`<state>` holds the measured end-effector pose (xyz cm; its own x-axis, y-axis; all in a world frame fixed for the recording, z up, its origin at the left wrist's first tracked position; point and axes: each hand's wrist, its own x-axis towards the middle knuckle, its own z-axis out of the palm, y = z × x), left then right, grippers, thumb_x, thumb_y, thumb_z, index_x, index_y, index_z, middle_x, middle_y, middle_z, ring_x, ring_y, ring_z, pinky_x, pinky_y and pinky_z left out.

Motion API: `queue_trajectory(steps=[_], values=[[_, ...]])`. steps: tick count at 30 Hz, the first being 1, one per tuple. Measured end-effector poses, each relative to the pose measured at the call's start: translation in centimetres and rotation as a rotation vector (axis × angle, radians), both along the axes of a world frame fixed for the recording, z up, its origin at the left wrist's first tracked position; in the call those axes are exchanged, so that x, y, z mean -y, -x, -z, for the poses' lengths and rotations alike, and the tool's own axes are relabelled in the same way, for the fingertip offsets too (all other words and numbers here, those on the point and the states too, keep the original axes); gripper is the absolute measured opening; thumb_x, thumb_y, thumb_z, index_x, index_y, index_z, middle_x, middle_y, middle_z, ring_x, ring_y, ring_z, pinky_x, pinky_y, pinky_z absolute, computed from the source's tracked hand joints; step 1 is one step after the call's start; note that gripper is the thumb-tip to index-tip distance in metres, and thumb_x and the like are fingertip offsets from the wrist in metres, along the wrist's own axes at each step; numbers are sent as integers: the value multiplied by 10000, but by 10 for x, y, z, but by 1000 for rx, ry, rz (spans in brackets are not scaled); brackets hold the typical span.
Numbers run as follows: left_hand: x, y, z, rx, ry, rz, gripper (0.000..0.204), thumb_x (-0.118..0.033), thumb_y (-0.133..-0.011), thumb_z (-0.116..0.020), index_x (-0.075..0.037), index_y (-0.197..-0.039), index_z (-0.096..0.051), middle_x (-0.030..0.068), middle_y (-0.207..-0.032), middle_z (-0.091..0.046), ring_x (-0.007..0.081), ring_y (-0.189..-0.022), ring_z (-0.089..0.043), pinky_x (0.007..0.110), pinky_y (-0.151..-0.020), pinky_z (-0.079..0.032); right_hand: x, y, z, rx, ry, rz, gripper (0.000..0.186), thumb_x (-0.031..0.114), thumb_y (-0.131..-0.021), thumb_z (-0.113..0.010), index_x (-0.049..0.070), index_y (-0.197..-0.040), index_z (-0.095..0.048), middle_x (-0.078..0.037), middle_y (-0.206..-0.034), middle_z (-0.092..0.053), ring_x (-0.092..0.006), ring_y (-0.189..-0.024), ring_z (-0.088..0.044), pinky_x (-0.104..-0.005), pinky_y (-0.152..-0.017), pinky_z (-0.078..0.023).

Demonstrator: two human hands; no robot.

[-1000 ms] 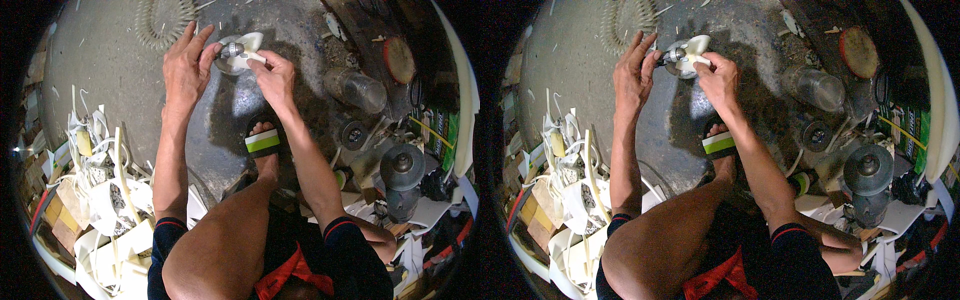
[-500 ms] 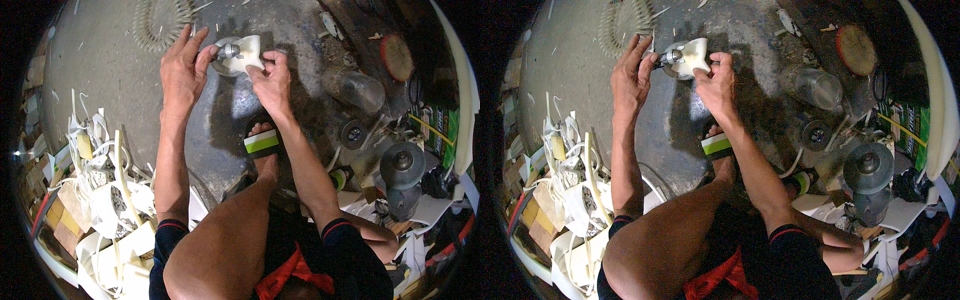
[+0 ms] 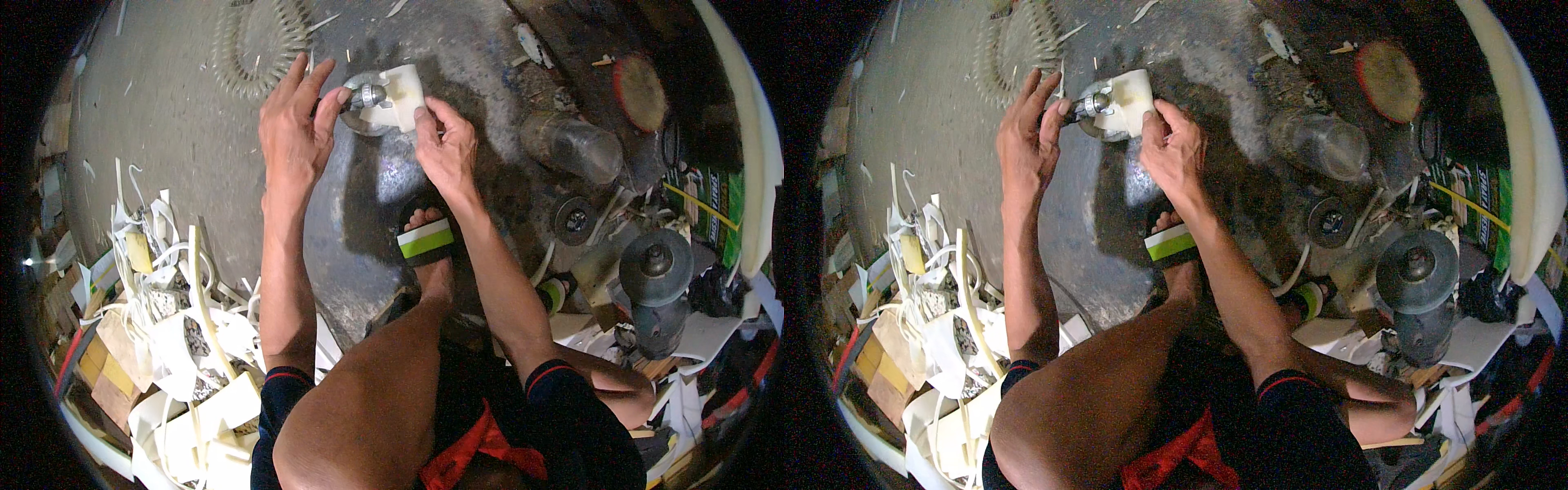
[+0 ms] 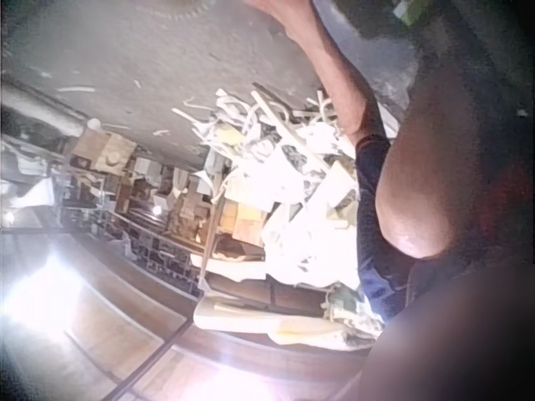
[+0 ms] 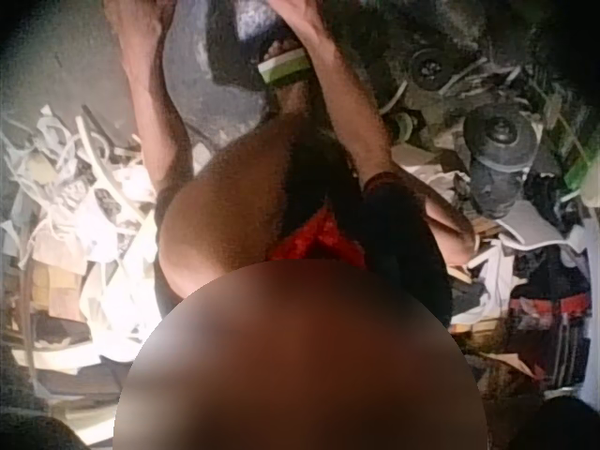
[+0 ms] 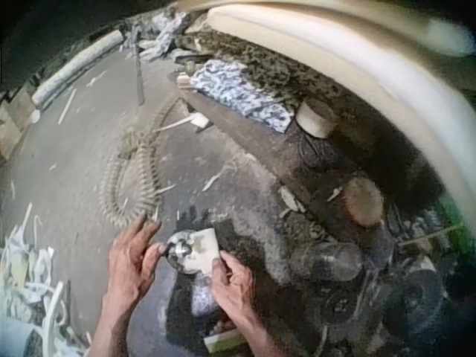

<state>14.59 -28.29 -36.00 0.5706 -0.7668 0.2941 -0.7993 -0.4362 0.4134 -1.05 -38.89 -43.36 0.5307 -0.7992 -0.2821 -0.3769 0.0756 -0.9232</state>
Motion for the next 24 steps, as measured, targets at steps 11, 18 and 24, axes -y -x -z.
queue_trajectory(steps=[11, 18, 24], values=[[2, 1, -5, -38, -18, -8, 369, -304, -929, -652, -52, -1198, -675, 278, -1288, -595, 421, -1178, -593, 456, -980, -470, -11, -7, 3, 202, -77, 53, 301, 31, -845, -702, 18, -1140, -641, -32, -840, -676, -58, -680, -550, -232, -586, -458], [1, 2, -3, -37, -17, -9, 377, -320, -938, -640, -64, -1212, -674, 272, -1299, -591, 418, -1186, -590, 470, -990, -464, -9, -5, -4, 221, -36, -29, 401, 26, -827, -708, 23, -1226, -662, -19, -862, -632, -70, -687, -533, -239, -593, -451], [2, 2, -4, -21, -45, 5, 373, -316, -947, -626, -80, -1233, -665, 264, -1313, -584, 415, -1200, -579, 476, -1000, -452, -3, -7, -14, 273, 131, -149, 404, 12, -827, -685, -39, -1224, -638, -73, -911, -623, -98, -740, -563, -245, -635, -464]])
